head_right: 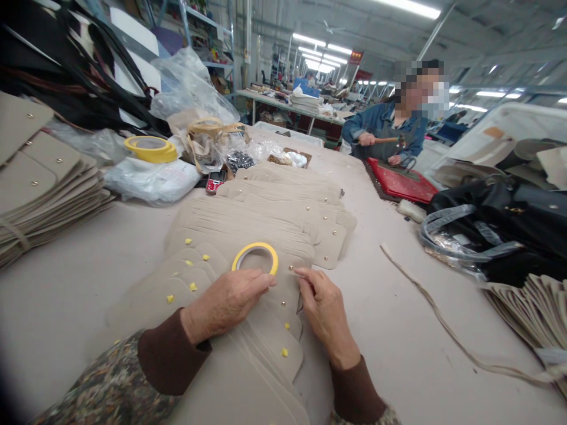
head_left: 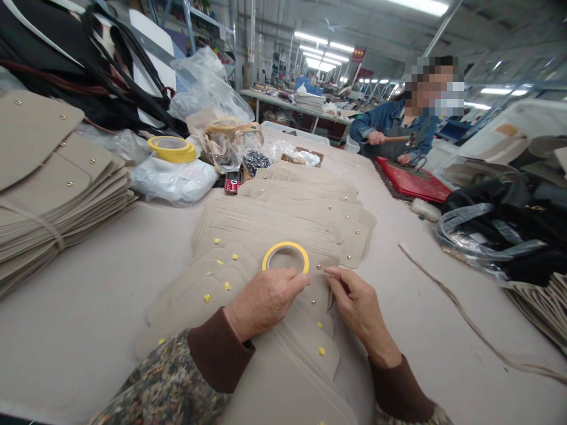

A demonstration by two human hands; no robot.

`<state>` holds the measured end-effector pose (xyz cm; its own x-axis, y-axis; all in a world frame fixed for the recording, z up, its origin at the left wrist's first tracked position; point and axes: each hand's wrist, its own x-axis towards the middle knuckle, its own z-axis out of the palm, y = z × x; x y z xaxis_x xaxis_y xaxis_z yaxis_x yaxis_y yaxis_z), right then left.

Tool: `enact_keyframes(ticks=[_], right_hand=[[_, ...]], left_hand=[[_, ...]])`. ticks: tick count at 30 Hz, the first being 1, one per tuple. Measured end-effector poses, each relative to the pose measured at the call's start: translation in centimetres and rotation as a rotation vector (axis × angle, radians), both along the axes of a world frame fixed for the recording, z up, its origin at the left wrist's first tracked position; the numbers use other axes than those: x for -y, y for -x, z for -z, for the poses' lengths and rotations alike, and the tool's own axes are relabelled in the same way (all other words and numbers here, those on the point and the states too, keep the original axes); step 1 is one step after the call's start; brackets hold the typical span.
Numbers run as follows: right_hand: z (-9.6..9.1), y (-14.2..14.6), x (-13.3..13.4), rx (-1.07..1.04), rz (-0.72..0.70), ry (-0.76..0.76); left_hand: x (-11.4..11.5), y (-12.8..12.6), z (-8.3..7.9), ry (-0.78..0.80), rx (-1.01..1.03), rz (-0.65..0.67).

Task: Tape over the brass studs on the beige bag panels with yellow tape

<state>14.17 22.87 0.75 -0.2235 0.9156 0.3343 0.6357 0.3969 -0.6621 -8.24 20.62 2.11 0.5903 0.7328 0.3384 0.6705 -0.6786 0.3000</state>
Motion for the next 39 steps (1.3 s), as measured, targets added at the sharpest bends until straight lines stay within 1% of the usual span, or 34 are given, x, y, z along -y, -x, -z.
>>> enact_keyframes(ticks=[3,6,13,17,20,22,24,25,26,30,32,34,36,39], right_hand=[[-0.8,0.6,1.7,-0.079,-0.058,-0.055],[-1.2,1.4,2.8,-0.052,-0.165,-0.145],[-0.7,2.6,2.8,0.085,-0.26,-0.329],[-0.5,2.9,2.8,0.146,-0.227,-0.436],[-0.3,3.0,3.0,0.184,-0.146,-0.484],[-0.4,3.0,3.3,0.193,-0.085,-0.479],[-0.5,3.2,3.5,0.159,-0.024,-0.416],[-0.6,3.3,3.6,0.119,0.01,-0.351],[-0.7,3.4,3.6,0.065,0.042,-0.258],[-0.9,3.5,2.9,-0.233,0.143,0.23],[-0.7,3.0,2.4,-0.364,0.157,0.393],[-0.3,2.2,2.2,-0.407,0.145,0.493],[0.1,1.3,2.3,-0.371,0.138,0.574],[0.4,0.6,2.6,-0.32,0.146,0.638]], left_hand=[[0.3,0.1,0.1,0.005,0.078,0.031],[0.6,0.0,0.1,-0.006,0.136,0.023],[0.9,-0.5,0.3,0.048,0.088,-0.02],[1.1,-0.8,0.4,0.033,0.053,-0.008],[1.0,-0.9,0.5,-0.009,0.022,-0.034],[1.1,-0.9,0.4,-0.042,0.003,-0.072],[1.1,-0.9,0.3,-0.071,-0.018,-0.102],[1.2,-0.9,0.2,-0.084,-0.03,-0.115],[1.3,-1.0,0.1,-0.1,-0.038,-0.125],[1.8,-1.5,-0.1,-0.198,-0.009,-0.113],[2.0,-1.7,-0.1,-0.195,-0.021,-0.12],[2.0,-1.8,-0.2,-0.126,-0.088,-0.153],[1.8,-1.7,-0.2,-0.052,-0.165,-0.162],[1.5,-1.4,-0.4,0.007,-0.22,-0.118]])
